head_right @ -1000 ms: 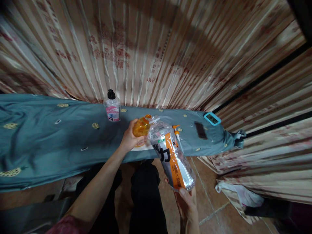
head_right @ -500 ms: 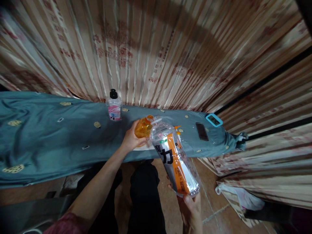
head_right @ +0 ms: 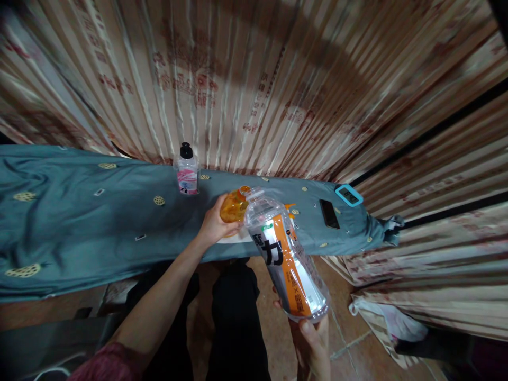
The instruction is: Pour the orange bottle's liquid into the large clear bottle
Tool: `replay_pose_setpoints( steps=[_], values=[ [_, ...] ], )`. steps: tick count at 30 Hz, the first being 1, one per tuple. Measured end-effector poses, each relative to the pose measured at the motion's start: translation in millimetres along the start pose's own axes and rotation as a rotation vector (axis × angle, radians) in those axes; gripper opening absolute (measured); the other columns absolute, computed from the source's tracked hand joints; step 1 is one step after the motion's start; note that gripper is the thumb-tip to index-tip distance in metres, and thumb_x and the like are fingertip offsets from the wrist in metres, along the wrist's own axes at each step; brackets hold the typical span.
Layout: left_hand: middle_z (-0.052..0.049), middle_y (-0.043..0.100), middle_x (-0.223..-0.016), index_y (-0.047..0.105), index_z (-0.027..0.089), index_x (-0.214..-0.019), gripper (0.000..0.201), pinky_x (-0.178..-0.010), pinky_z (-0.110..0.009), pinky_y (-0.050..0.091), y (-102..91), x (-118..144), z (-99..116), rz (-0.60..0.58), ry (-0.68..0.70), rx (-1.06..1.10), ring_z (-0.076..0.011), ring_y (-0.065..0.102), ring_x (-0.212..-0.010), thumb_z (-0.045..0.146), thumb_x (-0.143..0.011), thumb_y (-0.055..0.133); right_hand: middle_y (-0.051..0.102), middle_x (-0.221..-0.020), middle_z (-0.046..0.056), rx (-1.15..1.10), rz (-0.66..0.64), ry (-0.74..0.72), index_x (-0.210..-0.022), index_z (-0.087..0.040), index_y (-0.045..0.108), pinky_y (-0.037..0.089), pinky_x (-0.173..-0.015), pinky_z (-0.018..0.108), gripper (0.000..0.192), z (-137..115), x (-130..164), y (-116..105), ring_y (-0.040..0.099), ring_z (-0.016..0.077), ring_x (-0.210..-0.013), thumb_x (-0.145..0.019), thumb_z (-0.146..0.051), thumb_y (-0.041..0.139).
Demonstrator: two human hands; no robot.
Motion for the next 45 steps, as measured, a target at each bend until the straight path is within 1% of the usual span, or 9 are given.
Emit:
replay_pose_setpoints(
  steps=[9,12,18,23,26,30,33,39,45],
  values=[
    [-0.006,0.072,-0.124,0.052,0.021,-0.129,0.077,-0.1,-0.037,0.056,0.0,0.0,-1.0,0.009,0.02,0.004,-0.0251,0.071,-0.112,0.017,-0.06,0.086,0.073,-0.121,0.005,0.009,0.009,0.029,-0.133,-0.03,0.06,0.059,-0.075,0.032,0.075,4.3,-0.5,-0.3,0.074,0.025,-0.097,-0.066,-0.056,0.082],
    [-0.006,0.072,-0.126,0.052,0.022,-0.13,0.079,-0.101,-0.037,0.056,-0.1,-0.1,-1.5,0.011,0.027,0.0,-0.0248,0.071,-0.113,0.016,-0.06,0.086,0.073,-0.117,0.003,0.008,0.016,0.035,-0.131,-0.031,0.061,0.058,-0.074,0.029,0.078,4.3,-0.2,1.1,0.075,0.024,-0.095,-0.062,-0.058,0.084],
    [-0.005,0.072,-0.125,0.052,0.023,-0.13,0.079,-0.1,-0.037,0.056,-0.2,-0.3,-3.5,0.014,0.042,-0.008,-0.0249,0.071,-0.112,0.02,-0.059,0.088,0.07,-0.127,0.007,0.01,0.033,0.02,-0.132,-0.032,0.061,0.059,-0.072,0.033,0.083,1.4,2.2,3.2,0.074,0.0266,-0.097,-0.057,-0.058,0.087],
    [-0.008,0.072,-0.126,0.052,0.02,-0.13,0.08,-0.101,-0.037,0.056,-0.2,-0.3,-5.0,0.0,0.046,0.028,-0.0256,0.071,-0.113,0.022,-0.059,0.09,0.07,-0.127,0.002,0.012,0.047,0.026,-0.129,-0.035,0.063,0.06,-0.076,0.028,0.077,1.1,5.3,2.7,0.074,0.0241,-0.098,-0.059,-0.055,0.086],
    [-0.007,0.072,-0.123,0.052,0.021,-0.129,0.075,-0.098,-0.035,0.056,0.2,-0.3,-5.3,-0.002,0.045,0.03,-0.0246,0.071,-0.112,0.023,-0.063,0.088,0.07,-0.127,0.003,0.025,0.047,0.026,-0.13,-0.035,0.062,0.06,-0.072,0.028,0.081,1.2,3.7,1.4,0.075,0.0252,-0.097,-0.056,-0.056,0.088],
    [-0.006,0.073,-0.123,0.053,0.022,-0.129,0.073,-0.098,-0.035,0.057,0.9,-0.4,-5.9,0.002,0.035,0.033,-0.0236,0.071,-0.111,0.024,-0.065,0.087,0.065,-0.137,0.005,0.043,0.043,0.012,-0.132,-0.037,0.06,0.06,-0.066,0.028,0.089,0.8,0.6,0.2,0.075,0.0258,-0.095,-0.051,-0.058,0.09],
    [-0.007,0.073,-0.124,0.052,0.022,-0.129,0.074,-0.099,-0.036,0.057,1.3,-0.5,-6.3,0.01,0.032,0.05,-0.0238,0.071,-0.112,0.024,-0.064,0.087,0.063,-0.139,0.005,0.049,0.036,-0.003,-0.131,-0.036,0.06,0.06,-0.064,0.027,0.088,-0.2,1.4,0.8,0.075,0.0256,-0.093,-0.052,-0.059,0.09],
    [-0.006,0.074,-0.122,0.053,0.023,-0.128,0.072,-0.098,-0.036,0.058,1.4,-0.8,-5.7,0.011,0.033,0.049,-0.0243,0.072,-0.111,0.023,-0.064,0.087,0.068,-0.129,0.006,0.041,0.017,-0.019,-0.135,-0.031,0.058,0.061,-0.067,0.027,0.083,-3.3,6.0,5.8,0.075,0.0252,-0.093,-0.06,-0.054,0.086],
    [-0.006,0.073,-0.122,0.053,0.023,-0.129,0.074,-0.098,-0.036,0.057,1.5,-0.9,-6.4,0.019,0.037,0.027,-0.0244,0.071,-0.111,0.023,-0.064,0.088,0.065,-0.135,0.011,0.045,0.029,-0.024,-0.134,-0.029,0.059,0.061,-0.064,0.031,0.085,-5.0,7.3,8.1,0.075,0.029,-0.092,-0.058,-0.055,0.088]
  ],
)
Point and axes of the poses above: each hand's wrist, its own x-axis away from the middle knuckle, its own y-axis out of the palm, z = x × y, the point moved 2 cm from there along -x, towards the middle knuckle
